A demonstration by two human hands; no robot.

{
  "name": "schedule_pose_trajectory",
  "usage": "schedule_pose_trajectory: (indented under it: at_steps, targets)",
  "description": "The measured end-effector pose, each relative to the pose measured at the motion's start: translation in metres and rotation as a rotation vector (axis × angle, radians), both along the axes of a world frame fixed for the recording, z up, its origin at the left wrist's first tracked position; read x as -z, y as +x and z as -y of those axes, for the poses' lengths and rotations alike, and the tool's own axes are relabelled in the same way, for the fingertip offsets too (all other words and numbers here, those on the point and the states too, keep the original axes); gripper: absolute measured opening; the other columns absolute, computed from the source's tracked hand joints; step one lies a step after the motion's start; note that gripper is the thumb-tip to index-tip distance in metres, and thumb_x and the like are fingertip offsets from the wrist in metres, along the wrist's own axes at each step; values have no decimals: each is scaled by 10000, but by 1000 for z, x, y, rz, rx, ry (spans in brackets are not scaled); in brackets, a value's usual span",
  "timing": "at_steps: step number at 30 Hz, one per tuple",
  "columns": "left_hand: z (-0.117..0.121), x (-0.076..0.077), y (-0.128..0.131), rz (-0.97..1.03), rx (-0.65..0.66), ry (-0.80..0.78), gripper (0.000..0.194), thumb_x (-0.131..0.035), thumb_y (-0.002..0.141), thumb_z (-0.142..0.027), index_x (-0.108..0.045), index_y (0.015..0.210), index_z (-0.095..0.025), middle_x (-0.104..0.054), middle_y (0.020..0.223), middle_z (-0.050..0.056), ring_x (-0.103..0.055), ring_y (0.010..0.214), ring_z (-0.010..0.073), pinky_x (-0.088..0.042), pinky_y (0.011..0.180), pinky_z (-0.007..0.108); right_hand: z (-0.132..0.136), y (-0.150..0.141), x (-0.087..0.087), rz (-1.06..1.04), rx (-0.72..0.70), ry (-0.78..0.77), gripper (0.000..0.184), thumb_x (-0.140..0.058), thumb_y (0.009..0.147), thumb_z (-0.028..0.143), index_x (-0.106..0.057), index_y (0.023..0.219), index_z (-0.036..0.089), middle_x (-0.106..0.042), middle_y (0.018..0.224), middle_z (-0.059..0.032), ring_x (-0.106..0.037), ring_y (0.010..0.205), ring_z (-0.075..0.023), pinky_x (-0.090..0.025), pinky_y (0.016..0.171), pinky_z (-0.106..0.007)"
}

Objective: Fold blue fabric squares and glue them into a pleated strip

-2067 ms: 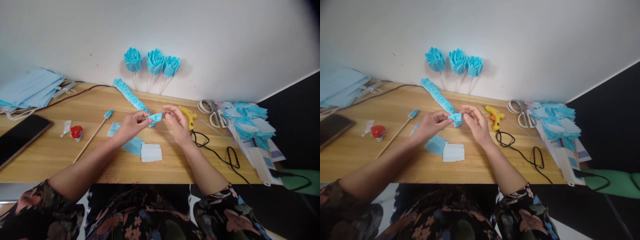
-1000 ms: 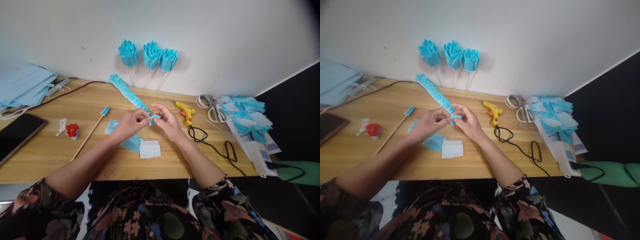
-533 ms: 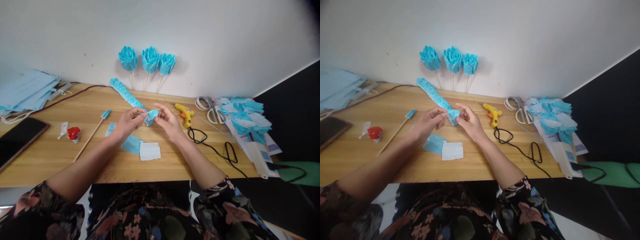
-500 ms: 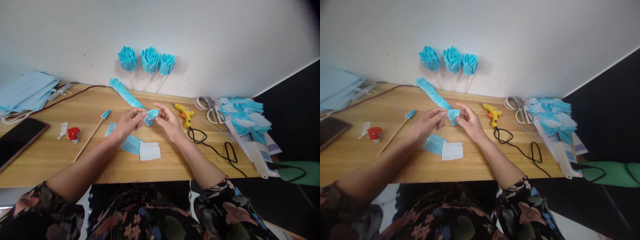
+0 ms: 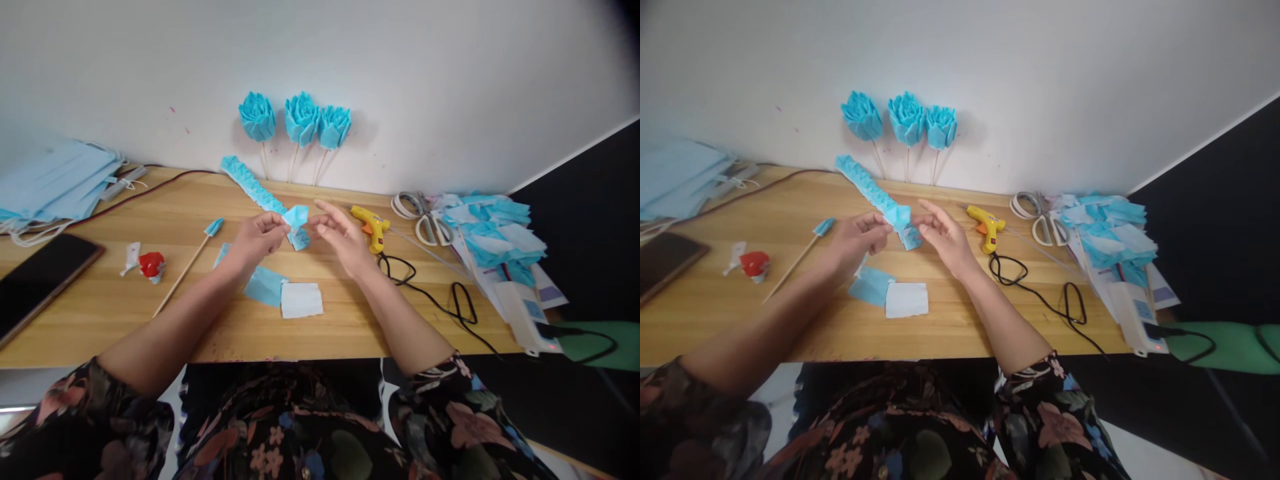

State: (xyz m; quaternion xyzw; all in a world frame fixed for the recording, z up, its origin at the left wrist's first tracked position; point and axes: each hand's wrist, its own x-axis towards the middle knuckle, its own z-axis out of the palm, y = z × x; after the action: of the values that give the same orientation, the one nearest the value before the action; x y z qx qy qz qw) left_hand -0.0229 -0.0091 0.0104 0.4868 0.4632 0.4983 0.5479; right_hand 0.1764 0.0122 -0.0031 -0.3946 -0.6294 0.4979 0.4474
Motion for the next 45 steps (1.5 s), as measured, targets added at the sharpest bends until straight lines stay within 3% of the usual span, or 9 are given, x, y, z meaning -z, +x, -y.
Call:
schedule_pose_trajectory:
  at_steps: [2, 6, 11, 18, 26, 34, 38, 41, 45]
  targets:
    - [-5, 0, -6, 64, -89, 42, 137, -679, 782, -230, -566, 717, -190, -449, 478, -61, -355, 428, 74, -269, 445, 222, -8, 9, 4, 90, 100, 73, 491, -592, 886, 363, -566, 1365, 259, -707, 1154, -54, -641, 1092, -203, -541, 931, -368]
    - [-14, -2, -17, 163, -232, 100, 182, -651, 812, -189, -511, 695, -199, -431, 469, -65, -364, 431, 77, -287, 442, 216, -23, 22, 15, 398, 212, 171, 404, -536, 898, 288, -633, 1284, 219, -727, 1136, -72, -659, 1068, -208, -534, 928, -374]
    - [-18, -6, -22, 236, -315, 121, 191, -624, 842, -142, -509, 702, -204, -427, 457, -70, -365, 425, 79, -277, 434, 211, -26, 17, 8, 758, 121, 185, 293, -537, 927, 252, -705, 1152, 171, -753, 1096, -91, -679, 954, -203, -507, 866, -341]
    - [-18, -9, -23, 294, -358, 122, 186, -629, 832, -130, -515, 704, -203, -425, 449, -77, -361, 419, 75, -277, 426, 199, -30, -10, -9, 1066, -2, 192, 160, -603, 899, 249, -732, 988, 215, -765, 1006, -40, -656, 873, -196, -398, 683, -279]
    - [-26, -8, -40, 373, -435, 182, 276, -690, 858, -222, -470, 693, -213, -416, 495, -71, -379, 433, 68, -283, 423, 198, -25, -3, -29, 1198, -64, 225, 164, -547, 917, 251, -705, 926, 210, -756, 975, -43, -642, 860, -184, -351, 654, -275]
    - [-26, -10, -42, 365, -451, 117, 286, -675, 855, -254, -429, 710, -225, -401, 502, -77, -396, 448, 73, -295, 436, 224, 21, 52, -69, 1213, -99, 126, 172, -539, 901, 304, -689, 851, 236, -730, 856, -12, -629, 732, -168, -384, 638, -290]
    - [-24, -9, -41, 309, -433, 112, 321, -690, 845, -326, -413, 715, -230, -394, 515, -78, -399, 452, 75, -306, 447, 234, 56, 80, -69, 1215, -138, 65, 200, -529, 924, 359, -683, 863, 247, -730, 853, -10, -646, 746, -184, -419, 661, -306]
    - [-24, -8, -39, 296, -414, 111, 330, -691, 840, -335, -405, 712, -231, -392, 521, -77, -401, 455, 78, -308, 455, 232, 79, 98, -67, 1251, -264, 55, 258, -478, 961, 369, -700, 893, 258, -752, 938, -19, -686, 863, -216, -465, 746, -336]
    - [-22, -7, -35, 318, -376, 100, 305, -668, 846, -272, -407, 695, -226, -398, 509, -70, -401, 450, 85, -300, 455, 232, 93, 110, -74, 1284, -288, 53, 349, -416, 995, 405, -730, 1086, 284, -775, 1109, -40, -718, 983, -259, -507, 837, -386]
